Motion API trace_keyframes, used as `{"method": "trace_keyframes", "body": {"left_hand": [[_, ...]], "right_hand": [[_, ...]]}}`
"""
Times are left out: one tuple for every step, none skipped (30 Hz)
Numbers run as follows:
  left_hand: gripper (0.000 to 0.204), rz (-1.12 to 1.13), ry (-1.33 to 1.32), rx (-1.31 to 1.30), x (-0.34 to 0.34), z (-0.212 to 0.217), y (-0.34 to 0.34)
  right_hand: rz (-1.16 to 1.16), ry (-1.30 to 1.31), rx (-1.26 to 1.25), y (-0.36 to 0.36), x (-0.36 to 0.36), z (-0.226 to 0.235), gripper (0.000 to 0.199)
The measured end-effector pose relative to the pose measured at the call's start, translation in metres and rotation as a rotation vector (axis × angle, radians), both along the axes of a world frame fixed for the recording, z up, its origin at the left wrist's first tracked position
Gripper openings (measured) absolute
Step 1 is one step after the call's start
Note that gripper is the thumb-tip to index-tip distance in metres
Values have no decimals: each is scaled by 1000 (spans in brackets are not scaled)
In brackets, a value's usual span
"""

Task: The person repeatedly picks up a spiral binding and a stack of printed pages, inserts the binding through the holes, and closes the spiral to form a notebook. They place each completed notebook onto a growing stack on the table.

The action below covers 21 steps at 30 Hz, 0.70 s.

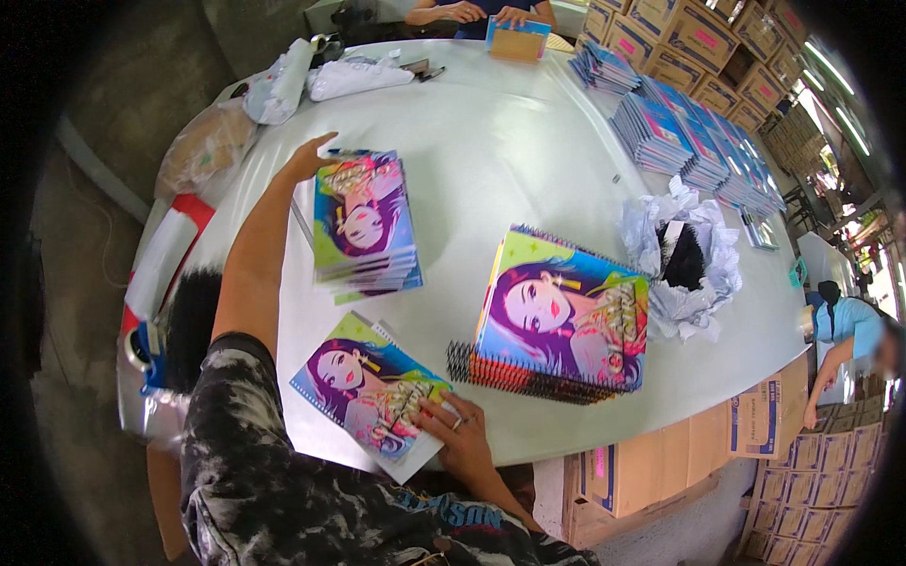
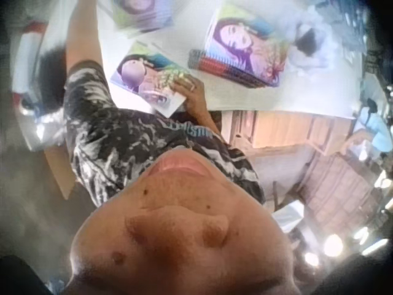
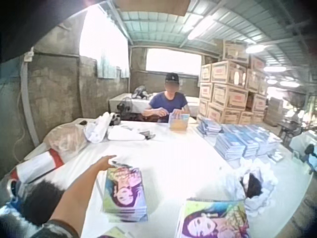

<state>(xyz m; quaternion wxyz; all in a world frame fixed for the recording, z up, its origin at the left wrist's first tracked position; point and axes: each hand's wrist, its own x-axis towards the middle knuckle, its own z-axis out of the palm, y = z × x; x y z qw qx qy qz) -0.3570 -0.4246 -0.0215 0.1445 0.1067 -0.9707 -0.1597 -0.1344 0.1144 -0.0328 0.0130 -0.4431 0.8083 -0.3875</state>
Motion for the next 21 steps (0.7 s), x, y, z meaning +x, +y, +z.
{"method": "trace_keyframes", "body": {"left_hand": [[76,-59,6,28,2,-7,-24],[75,-103,-52,61,-6,-16,-26],[75,-32,-168,38,-15,-23,-20],[75,25,-288,20,-26,-31,0],[67,80,-222,-50,-29,-39,19],[64,108,-215,-63,-26,-38,16],[61,136,-208,-76,-22,-38,13],[57,166,-201,-88,-17,-38,11],[46,173,-162,-136,-12,-32,18],[45,204,-7,-101,0,-26,2],[45,234,150,-72,9,-15,-16],[45,251,312,-44,17,-8,-27],[43,195,466,37,2,15,17],[42,154,617,101,8,62,71],[44,34,696,79,25,77,90],[42,-46,538,148,50,73,97],[39,-101,360,-38,62,72,126],[43,-99,51,-114,78,67,145],[45,-72,101,-163,90,52,157],[47,-51,151,-207,99,40,164],[48,-25,177,-247,105,45,167]], "right_hand": [[23,-29,-9,-3,1,6,42],[20,-59,3,-4,0,8,42],[30,-41,23,-2,-2,5,43],[6,-59,34,-1,-3,4,43],[-15,-78,44,0,-4,5,43],[-12,-104,41,-1,-2,6,42],[-5,-121,17,0,-1,3,42],[-4,-119,28,0,-2,4,42],[-8,-123,41,0,-2,6,42],[19,-127,42,-2,-2,8,42],[45,-126,28,-3,-1,8,42],[59,-121,16,-3,0,8,42],[0,-109,34,-3,-3,6,42],[-38,-116,38,-3,-3,5,42],[-32,-123,36,-4,-2,7,42],[-3,-129,26,-4,-2,7,42],[-15,-134,28,-5,-1,9,43],[-11,-116,21,-4,-1,5,43],[-1,-99,11,-3,0,0,44],[2,-82,4,-3,1,-1,45],[3,-61,5,-3,0,4,48]]}}
